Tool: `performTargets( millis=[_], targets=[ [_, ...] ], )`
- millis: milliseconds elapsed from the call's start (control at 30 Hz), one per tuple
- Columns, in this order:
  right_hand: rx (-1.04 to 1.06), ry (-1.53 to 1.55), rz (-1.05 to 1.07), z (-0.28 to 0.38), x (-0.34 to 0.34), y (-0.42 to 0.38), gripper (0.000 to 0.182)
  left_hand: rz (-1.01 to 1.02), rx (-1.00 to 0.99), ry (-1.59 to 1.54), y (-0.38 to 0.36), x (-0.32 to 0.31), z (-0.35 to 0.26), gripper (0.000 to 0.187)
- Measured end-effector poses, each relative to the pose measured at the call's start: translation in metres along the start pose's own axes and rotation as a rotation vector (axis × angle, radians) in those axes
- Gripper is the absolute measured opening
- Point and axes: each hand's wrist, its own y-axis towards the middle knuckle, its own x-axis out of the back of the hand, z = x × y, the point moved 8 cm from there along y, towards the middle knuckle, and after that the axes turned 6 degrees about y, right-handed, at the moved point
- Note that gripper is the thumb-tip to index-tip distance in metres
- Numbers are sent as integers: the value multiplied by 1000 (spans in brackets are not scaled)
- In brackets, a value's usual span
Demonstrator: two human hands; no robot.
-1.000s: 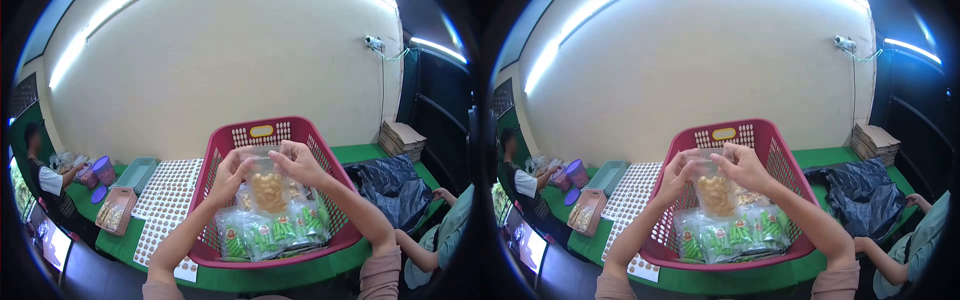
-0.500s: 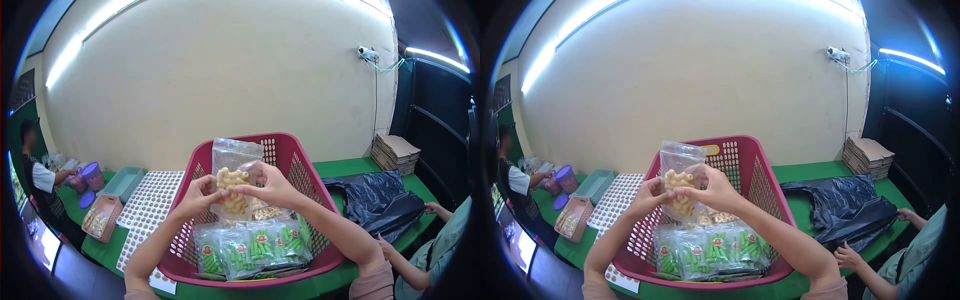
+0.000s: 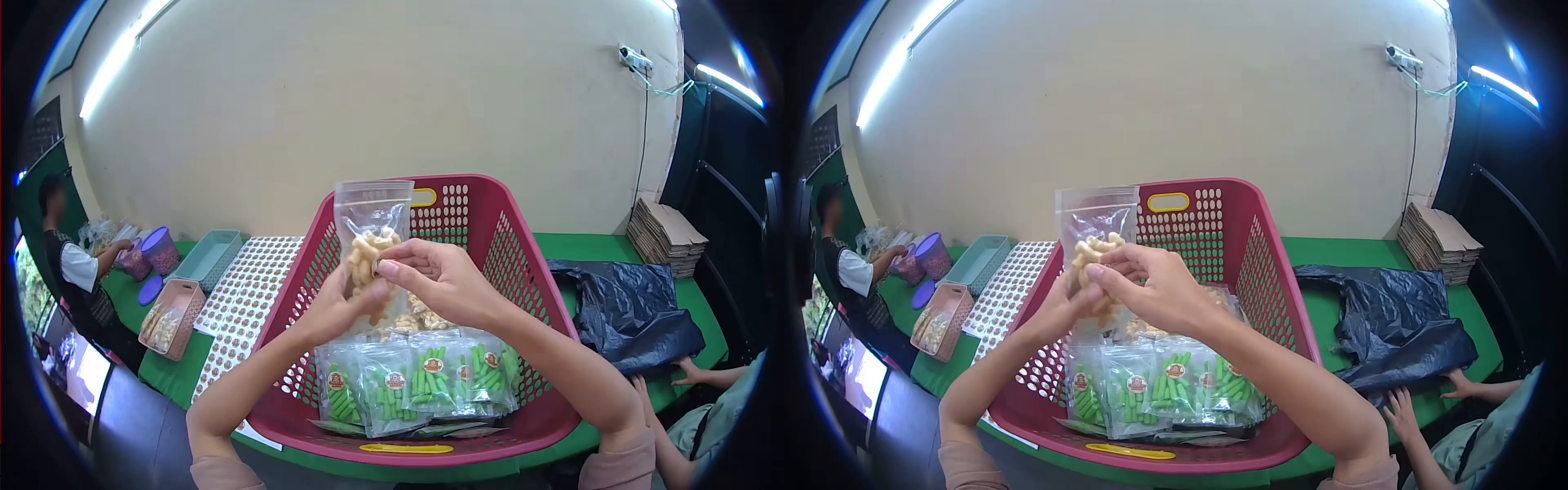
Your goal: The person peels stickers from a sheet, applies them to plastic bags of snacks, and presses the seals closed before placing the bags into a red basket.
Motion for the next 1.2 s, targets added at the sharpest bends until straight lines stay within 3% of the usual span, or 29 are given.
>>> performTargets(
  millis=[33, 100, 133, 233, 367, 433, 500, 633, 700, 767, 833, 900, 967, 1033, 1100, 1200],
  targets=[
    [-3, 7, 2, 4, 2, 1, 37, -62, 242, -194, -2, 4, 18, 48],
    [-72, -516, -89, 12, 22, 1, 44, -106, 186, -211, 1, 10, 27, 40],
    [15, -637, -186, 12, 33, 1, 50, -112, 187, -274, 1, 9, 26, 40],
    [-137, -376, -149, -21, 35, 1, 55, -56, 172, -301, 2, 7, 25, 38],
    [-159, -31, 115, -36, 18, 5, 40, -47, 134, -21, 1, 10, 19, 35],
    [-145, -76, 98, -31, 20, 8, 30, -10, 128, -36, 2, 5, 11, 35],
    [-342, -326, 188, -40, 20, 3, 32, 30, 143, -28, 2, 4, 12, 35],
    [-297, -260, 213, -46, 24, 9, 34, 100, 175, 62, 1, 3, 24, 37],
    [-371, -193, 163, -39, 41, 16, 40, 35, -23, 253, 6, 10, 22, 45],
    [-437, -224, 0, -41, 68, 28, 51, -69, -48, 365, 5, 21, 26, 44],
    [-490, -539, -96, -84, 111, 48, 53, -78, -42, 372, 6, 23, 21, 43],
    [-536, -444, -11, -93, 94, 52, 56, -94, -39, 386, 7, 27, 15, 41],
    [-646, -718, -65, -151, 112, 60, 58, -91, -43, 412, 5, 29, 11, 39],
    [-683, -885, 92, -191, 101, 63, 62, -113, -65, 405, 4, 33, 4, 38],
    [-842, -746, 53, -223, 99, 54, 62, -131, -75, 396, 3, 37, 2, 37],
    [-847, -586, 124, -291, 101, 49, 56, -141, -103, 423, 4, 40, 0, 36]
  ],
)
